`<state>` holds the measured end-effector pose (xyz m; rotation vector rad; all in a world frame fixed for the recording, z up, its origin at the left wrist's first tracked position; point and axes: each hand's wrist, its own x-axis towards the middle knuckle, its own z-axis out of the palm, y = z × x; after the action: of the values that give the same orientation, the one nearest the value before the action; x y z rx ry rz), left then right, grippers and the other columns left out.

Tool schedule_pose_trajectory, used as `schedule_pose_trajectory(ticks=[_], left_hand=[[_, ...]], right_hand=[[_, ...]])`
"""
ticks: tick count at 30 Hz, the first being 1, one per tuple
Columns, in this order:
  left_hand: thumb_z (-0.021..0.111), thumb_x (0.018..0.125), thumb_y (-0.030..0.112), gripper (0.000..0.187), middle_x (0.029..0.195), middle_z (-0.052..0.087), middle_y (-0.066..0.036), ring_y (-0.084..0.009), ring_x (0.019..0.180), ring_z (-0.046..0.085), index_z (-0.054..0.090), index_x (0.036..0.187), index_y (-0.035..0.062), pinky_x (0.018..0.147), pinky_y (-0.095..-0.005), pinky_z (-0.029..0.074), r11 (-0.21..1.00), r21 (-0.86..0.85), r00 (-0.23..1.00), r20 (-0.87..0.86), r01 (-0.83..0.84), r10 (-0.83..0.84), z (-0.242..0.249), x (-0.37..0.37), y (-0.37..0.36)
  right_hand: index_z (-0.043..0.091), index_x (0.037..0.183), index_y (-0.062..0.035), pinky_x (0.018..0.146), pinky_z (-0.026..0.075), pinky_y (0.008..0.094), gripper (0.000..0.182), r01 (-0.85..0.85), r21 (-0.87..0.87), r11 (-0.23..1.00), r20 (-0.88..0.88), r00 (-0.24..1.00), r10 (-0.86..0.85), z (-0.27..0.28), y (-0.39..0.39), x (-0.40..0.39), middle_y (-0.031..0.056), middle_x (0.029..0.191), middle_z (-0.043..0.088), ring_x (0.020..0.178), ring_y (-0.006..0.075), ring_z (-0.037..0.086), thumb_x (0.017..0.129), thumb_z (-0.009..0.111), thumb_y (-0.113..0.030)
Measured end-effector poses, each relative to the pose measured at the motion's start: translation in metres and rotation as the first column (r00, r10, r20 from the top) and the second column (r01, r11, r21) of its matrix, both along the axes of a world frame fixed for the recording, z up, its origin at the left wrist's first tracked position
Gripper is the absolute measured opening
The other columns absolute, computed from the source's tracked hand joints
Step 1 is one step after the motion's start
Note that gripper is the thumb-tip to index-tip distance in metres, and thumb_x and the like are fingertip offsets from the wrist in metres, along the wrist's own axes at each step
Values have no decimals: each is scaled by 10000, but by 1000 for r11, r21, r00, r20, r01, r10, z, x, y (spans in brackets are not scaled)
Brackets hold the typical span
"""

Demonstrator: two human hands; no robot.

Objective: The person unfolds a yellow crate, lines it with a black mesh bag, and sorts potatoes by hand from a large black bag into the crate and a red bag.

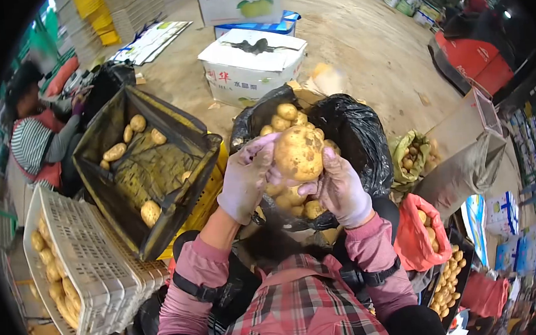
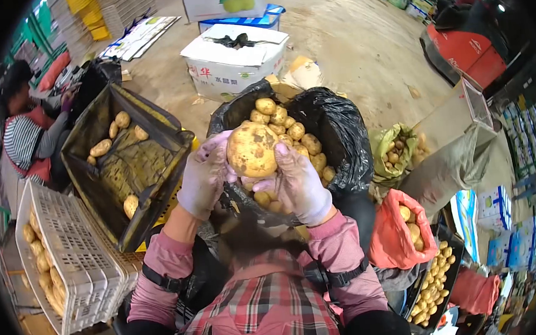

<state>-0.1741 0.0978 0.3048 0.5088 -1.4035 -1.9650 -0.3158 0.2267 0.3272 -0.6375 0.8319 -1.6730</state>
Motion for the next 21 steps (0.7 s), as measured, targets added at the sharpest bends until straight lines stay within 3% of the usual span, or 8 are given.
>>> schedule_pose_trajectory(ticks=[4,7,8,10,11,12,15,21], left_hand=[[582,1003,365,441,853,656,-46,-91,683,613,602,1253,2,611,-221,492,997,63,998,16,-54,53,-5,10,-2],[503,1007,492,579,927,653,-94,-124,693,615,528,1297,-7,612,-265,512,995,93,980,196,18,-36,3,21,-3],[464,996,550,633,936,652,-108,-144,708,625,515,1311,4,625,-279,520,960,235,973,140,149,-186,4,24,-5],[384,973,666,745,954,649,-136,-184,739,644,490,1339,26,651,-306,537,783,473,898,-41,404,-438,4,30,-8],[338,984,659,738,1064,638,-168,-237,840,656,462,1373,43,713,-341,550,696,515,864,-245,501,-441,-3,29,-8],[293,996,651,734,1173,627,-199,-290,941,667,433,1407,60,774,-375,564,586,536,794,-434,607,-426,-8,29,-8],[315,1053,486,636,1390,514,-209,-331,1214,581,289,1506,39,928,-436,547,843,353,905,-278,407,-321,18,34,1],[332,1063,416,606,1506,376,-169,-294,1334,481,238,1526,36,1048,-436,472,931,191,896,-384,312,-221,22,32,4]], right_hand=[[377,1436,15,708,604,295,606,107,4,994,-91,990,-106,-1,-5,6,134,1266,604,1006,209,673,1008,551,-377],[373,1441,14,703,608,291,629,183,4,983,-204,963,-179,-1,-9,11,115,1329,550,1077,182,641,979,619,-335],[391,1430,21,829,586,310,612,176,1,984,-256,951,-170,8,-9,13,112,1335,545,1123,197,619,955,664,-250],[400,1426,29,1002,496,337,619,272,-169,947,-618,720,-317,-12,-14,8,117,1334,545,1208,210,563,898,702,-83],[394,1437,27,1105,391,351,691,233,-109,966,-534,806,-255,11,-12,22,122,1357,524,1276,212,501,822,707,63],[386,1442,27,1100,396,348,708,210,-128,969,-462,852,-245,7,-13,25,123,1366,514,1282,210,494,813,709,73],[327,1478,18,1081,418,336,815,174,-123,977,-353,912,-207,5,-18,29,122,1416,457,1306,202,466,774,731,92],[252,1520,-3,1094,414,350,929,127,-116,985,-431,887,-165,9,-25,31,114,1473,404,1331,199,449,740,748,98]])
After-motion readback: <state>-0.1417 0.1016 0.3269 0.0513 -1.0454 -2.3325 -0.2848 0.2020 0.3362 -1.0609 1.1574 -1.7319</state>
